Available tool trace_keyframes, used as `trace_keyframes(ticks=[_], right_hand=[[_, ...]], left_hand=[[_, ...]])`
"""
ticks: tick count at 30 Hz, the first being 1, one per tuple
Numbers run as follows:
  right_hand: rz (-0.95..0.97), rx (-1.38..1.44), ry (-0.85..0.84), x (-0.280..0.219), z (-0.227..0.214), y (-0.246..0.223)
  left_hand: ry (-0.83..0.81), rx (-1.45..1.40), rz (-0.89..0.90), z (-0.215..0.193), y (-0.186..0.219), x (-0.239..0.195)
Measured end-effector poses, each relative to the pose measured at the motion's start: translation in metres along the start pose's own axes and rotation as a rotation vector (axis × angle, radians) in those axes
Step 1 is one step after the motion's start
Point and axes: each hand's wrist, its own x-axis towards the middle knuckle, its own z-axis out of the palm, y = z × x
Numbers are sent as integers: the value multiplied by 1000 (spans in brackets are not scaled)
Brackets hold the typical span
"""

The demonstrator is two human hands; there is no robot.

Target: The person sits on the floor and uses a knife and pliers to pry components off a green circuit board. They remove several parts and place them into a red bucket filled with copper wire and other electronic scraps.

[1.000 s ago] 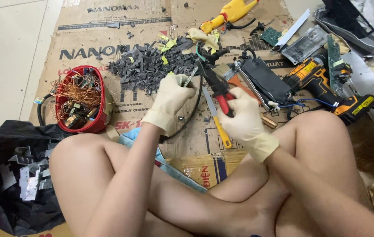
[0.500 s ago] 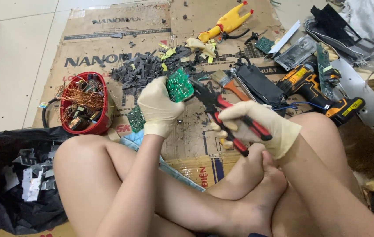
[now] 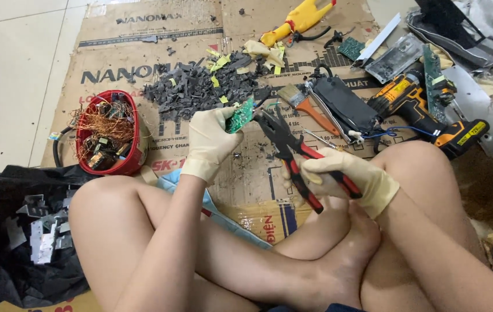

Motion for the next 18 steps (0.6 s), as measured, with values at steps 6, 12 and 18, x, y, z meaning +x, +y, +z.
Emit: trace_keyframes(ticks=[6, 12, 18], right_hand=[[-16, 12, 100, -2, 13, 20], [-24, 52, 171, -9, 30, 11], [-62, -39, 222, -12, 52, -1]], left_hand=[[250, -70, 89, -5, 0, -4], [381, -96, 119, -10, 11, -5], [532, -35, 181, -2, 24, -11]])
